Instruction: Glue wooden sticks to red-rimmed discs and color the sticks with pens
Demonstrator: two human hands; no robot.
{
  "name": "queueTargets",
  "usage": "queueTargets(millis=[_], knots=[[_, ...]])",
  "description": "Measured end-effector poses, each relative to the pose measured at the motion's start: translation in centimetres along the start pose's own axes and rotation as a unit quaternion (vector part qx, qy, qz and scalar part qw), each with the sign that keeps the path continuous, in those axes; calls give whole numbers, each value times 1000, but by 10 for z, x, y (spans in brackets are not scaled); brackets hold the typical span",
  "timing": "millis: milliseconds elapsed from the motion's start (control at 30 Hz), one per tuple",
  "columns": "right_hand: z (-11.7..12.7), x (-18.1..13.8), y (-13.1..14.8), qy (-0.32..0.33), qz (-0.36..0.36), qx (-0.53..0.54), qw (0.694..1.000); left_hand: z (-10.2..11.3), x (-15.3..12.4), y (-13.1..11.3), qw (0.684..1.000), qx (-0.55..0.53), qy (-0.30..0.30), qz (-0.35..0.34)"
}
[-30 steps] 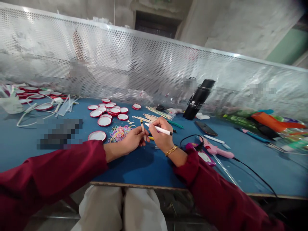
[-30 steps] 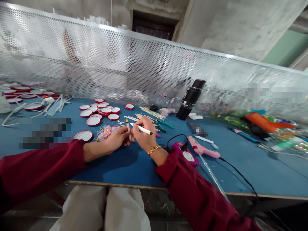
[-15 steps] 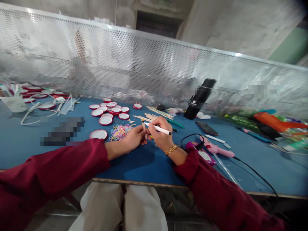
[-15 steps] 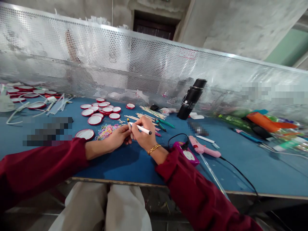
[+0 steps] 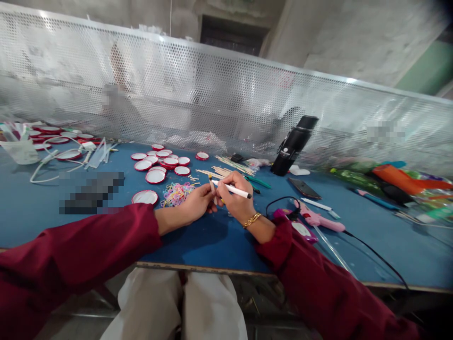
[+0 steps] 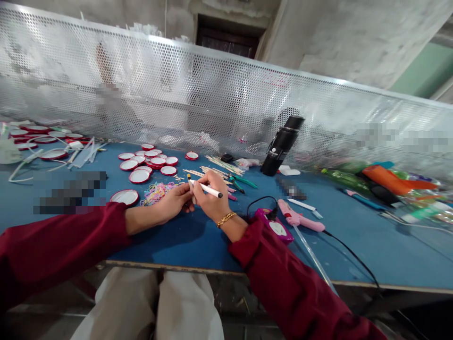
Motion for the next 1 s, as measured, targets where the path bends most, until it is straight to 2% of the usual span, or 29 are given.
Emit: queueTargets(millis=[267,600,1000], knots=[[0,0,-1,1,7,-11,1000,0,0,0,1000,1,1,-3],[8,0,0,-42,25,-35,998,1,1,3,1000,-9,-6,12],[6,1,1,-33,20,-29,999,0,2,3,1000,0,0,1]])
Point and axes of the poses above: each hand's wrist, its own x-axis towards the middle knuckle, its own z-axis out of the back of the hand, y = z × x, the point moved 7 cm from there along x, towards the middle knuckle, and after that the axes turned 11 degrees about x, right-handed, at the moved point
